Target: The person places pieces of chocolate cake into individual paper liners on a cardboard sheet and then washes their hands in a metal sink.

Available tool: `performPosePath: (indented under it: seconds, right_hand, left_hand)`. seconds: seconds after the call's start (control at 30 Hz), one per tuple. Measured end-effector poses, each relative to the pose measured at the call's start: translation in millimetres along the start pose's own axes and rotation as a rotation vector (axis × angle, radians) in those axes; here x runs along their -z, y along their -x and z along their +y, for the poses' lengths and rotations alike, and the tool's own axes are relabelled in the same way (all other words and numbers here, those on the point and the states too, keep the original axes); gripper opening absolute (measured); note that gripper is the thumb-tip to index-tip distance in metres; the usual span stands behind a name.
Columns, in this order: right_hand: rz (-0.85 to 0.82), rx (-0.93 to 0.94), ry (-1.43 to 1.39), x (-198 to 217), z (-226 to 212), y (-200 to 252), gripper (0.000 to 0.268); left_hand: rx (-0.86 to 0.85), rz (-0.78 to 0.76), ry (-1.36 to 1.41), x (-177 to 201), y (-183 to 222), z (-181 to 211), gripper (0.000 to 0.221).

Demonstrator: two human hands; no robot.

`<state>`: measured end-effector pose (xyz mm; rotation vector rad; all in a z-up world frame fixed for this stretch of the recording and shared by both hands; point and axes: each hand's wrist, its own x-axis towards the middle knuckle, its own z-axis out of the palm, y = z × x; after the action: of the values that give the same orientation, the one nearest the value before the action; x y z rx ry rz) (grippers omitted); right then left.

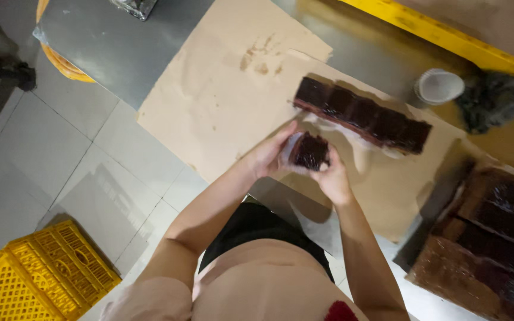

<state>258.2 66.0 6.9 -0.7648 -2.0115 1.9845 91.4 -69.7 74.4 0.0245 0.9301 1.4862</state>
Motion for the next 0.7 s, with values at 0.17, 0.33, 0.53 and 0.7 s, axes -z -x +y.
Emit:
performPosePath:
  seconds: [0.17,0.33,0.53,0.7]
  right_hand:
    - [0.170,0.023,0.305,-40,13,-47,0.095]
    - [0.360,0.259,0.053,-74,27,-50,0.094]
    - [0.513,0.136,-0.226,-96,19,-50,0.091]
    - [0.436,0.126,0.169,-90,2,-36,0.098]
  left_hand:
    - [-0.169,0.152,-0.177,38,-28,16,0.078]
    - [-0.172,0.332,-0.076,58,-30,15,0.076]
    - [-0.233,0.208,-0.044,67,-40,13,0.085]
    - [-0.458,0.190,-0.081,63,-28,17,0.077]
